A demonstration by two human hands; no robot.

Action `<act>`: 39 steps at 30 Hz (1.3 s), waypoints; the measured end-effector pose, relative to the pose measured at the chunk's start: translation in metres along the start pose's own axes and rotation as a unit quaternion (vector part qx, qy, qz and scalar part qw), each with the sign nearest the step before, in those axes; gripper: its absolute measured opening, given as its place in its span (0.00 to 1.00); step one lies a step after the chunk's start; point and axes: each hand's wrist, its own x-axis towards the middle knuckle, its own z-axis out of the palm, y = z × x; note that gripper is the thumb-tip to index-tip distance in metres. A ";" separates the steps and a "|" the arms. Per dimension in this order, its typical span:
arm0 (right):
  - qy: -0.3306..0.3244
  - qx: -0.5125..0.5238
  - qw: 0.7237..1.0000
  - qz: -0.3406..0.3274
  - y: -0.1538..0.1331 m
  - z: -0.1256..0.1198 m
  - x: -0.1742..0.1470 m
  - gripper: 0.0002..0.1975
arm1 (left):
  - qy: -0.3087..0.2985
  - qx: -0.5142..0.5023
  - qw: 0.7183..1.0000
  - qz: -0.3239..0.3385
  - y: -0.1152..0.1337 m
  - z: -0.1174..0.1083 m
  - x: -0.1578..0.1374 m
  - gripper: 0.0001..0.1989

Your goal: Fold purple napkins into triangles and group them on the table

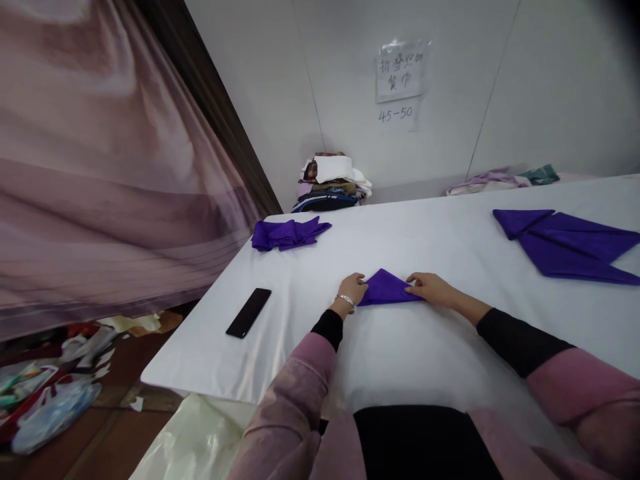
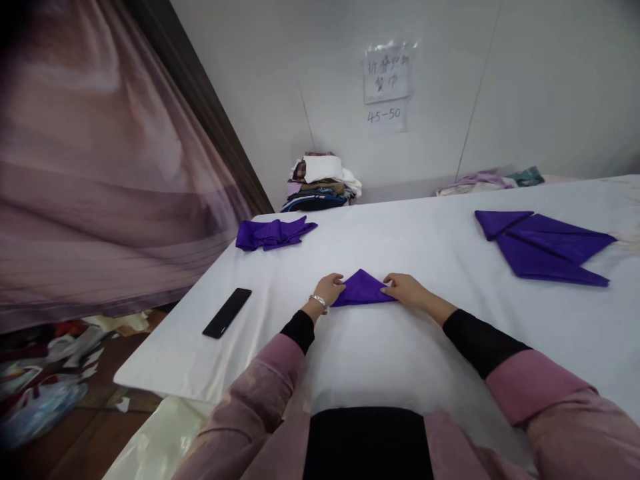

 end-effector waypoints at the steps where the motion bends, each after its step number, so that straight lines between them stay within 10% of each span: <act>1: 0.017 -0.056 0.998 0.009 0.000 0.003 -0.002 0.17 | 0.014 0.015 1.000 0.006 0.000 0.005 -0.004 0.17; 10: 0.098 -0.226 0.969 -0.008 0.002 0.018 -0.021 0.18 | -0.013 0.267 0.926 0.265 0.016 0.043 -0.022 0.27; 21: 0.138 -0.207 0.931 -0.268 -0.035 0.063 -0.036 0.33 | -0.074 0.394 0.881 0.252 0.004 0.057 -0.013 0.31; 28: 0.108 -0.208 0.946 -0.223 -0.034 0.085 -0.027 0.42 | -0.074 0.409 0.878 0.238 0.005 0.059 -0.011 0.30; 39: 0.230 -0.223 0.923 -0.214 0.019 0.043 -0.051 0.24 | -0.064 0.344 0.909 0.225 0.011 0.056 -0.016 0.35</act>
